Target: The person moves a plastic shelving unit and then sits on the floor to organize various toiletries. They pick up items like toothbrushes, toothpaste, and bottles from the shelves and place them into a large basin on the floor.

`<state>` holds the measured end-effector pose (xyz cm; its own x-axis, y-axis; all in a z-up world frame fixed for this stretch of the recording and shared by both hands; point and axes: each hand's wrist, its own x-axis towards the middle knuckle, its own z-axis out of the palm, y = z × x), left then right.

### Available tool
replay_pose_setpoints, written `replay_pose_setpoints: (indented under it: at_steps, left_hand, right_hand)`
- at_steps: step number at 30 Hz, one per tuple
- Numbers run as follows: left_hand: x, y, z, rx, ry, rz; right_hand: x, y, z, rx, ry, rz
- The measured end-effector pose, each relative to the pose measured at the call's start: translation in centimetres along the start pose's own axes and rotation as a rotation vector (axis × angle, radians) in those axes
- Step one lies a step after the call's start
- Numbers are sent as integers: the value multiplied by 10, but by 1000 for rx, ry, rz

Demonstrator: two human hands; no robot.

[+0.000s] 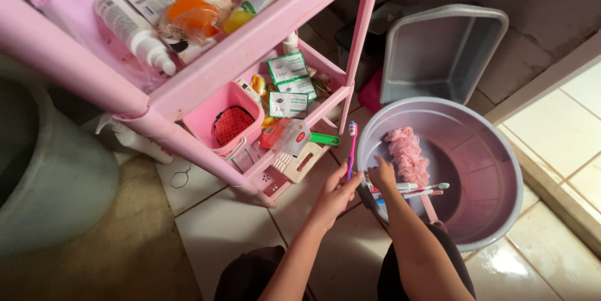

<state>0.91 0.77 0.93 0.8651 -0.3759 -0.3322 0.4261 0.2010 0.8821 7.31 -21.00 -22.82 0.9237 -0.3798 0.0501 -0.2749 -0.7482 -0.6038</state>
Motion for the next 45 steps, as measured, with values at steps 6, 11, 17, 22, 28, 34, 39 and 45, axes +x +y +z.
replay_pose_setpoints:
  at_steps: [6,11,17,22,28,34,39,45]
  left_hand:
    - [12,-3,-5,11,2,40]
    - [18,-6,-1,-44,-86,128]
    - [0,46,15,-59,-90,453]
    - [-19,93,1,109,77,494]
    - [-46,136,-3,166,186,553]
    - [-95,185,5,308,325,824]
    - [-105,232,17,320,376,942]
    - [-107,280,24,172,281,931]
  right_hand:
    - [14,-94,-83,483,219,119]
    - [22,-265,-243,742,531,-572]
    - [48,-427,-357,474,440,-1054]
    - [127,-502,-347,271,348,-1169]
    - [145,-511,-322,326,280,-1197]
    - [130,-511,-333,408,115,-963]
    - [122,-514,-337,445,145,-838]
    - [85,-481,-373,695,239,-1134]
